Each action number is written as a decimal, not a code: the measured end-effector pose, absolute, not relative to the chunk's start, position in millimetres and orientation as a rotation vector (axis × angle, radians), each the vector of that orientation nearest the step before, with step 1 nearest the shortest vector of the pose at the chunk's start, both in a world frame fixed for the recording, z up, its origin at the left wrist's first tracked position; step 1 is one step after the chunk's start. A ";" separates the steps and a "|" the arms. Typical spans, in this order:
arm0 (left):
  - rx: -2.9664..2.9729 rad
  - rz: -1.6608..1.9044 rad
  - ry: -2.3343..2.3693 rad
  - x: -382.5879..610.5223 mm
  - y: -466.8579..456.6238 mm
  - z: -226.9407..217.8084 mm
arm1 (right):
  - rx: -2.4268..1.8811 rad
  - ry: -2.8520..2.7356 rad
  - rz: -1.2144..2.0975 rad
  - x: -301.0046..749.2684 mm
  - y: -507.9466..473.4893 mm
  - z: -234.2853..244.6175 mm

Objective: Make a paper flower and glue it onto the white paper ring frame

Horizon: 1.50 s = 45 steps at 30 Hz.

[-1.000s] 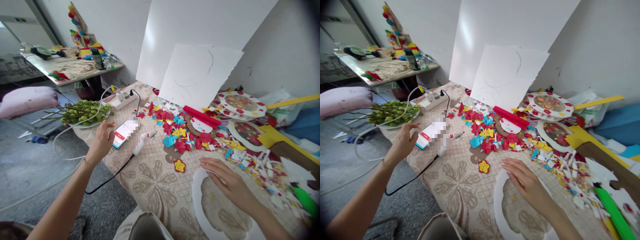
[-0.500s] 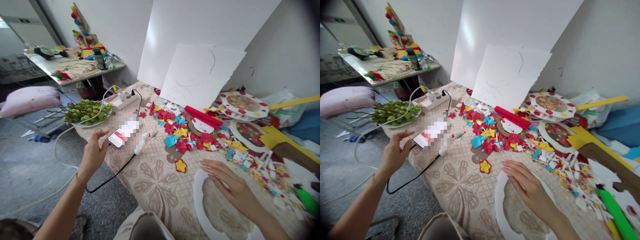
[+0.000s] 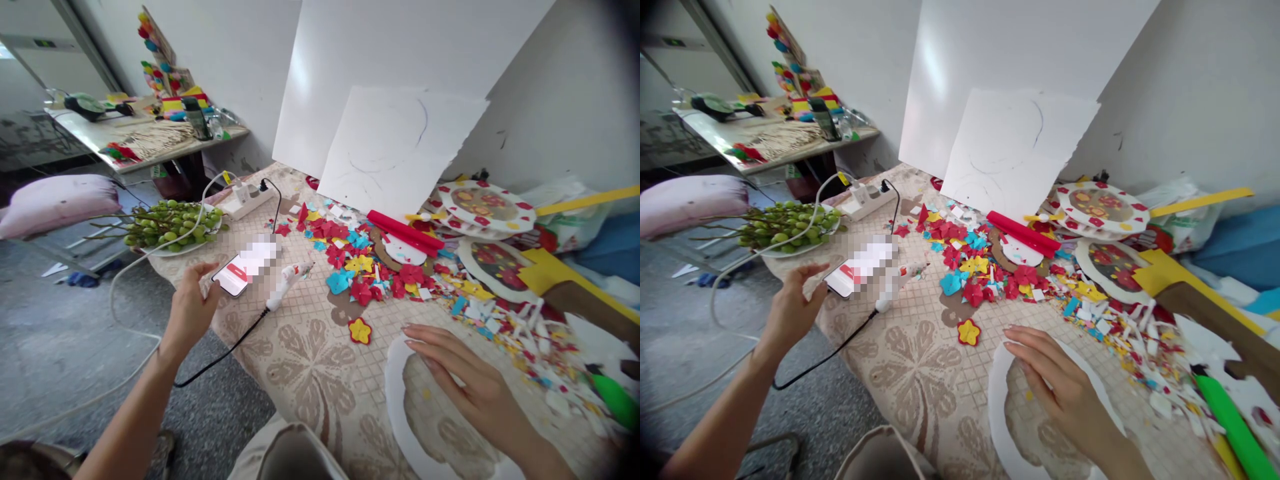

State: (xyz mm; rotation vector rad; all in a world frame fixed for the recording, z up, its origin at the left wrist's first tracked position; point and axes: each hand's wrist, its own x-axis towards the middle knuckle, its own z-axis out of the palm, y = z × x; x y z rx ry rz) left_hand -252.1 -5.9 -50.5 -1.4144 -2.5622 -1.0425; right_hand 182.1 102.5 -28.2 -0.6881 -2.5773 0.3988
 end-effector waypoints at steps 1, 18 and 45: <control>-1.418 -1.037 -2.562 -252.9 -5.3 -50.9 | -0.682 -2.565 0.398 182.8 100.7 -27.3; -1.595 -1.072 -2.586 -269.2 32.2 -44.3 | -0.780 -2.366 0.399 192.9 84.0 -16.7; -1.914 -0.651 -2.655 -280.6 58.0 -60.4 | -0.873 -2.305 0.359 204.2 84.9 -19.3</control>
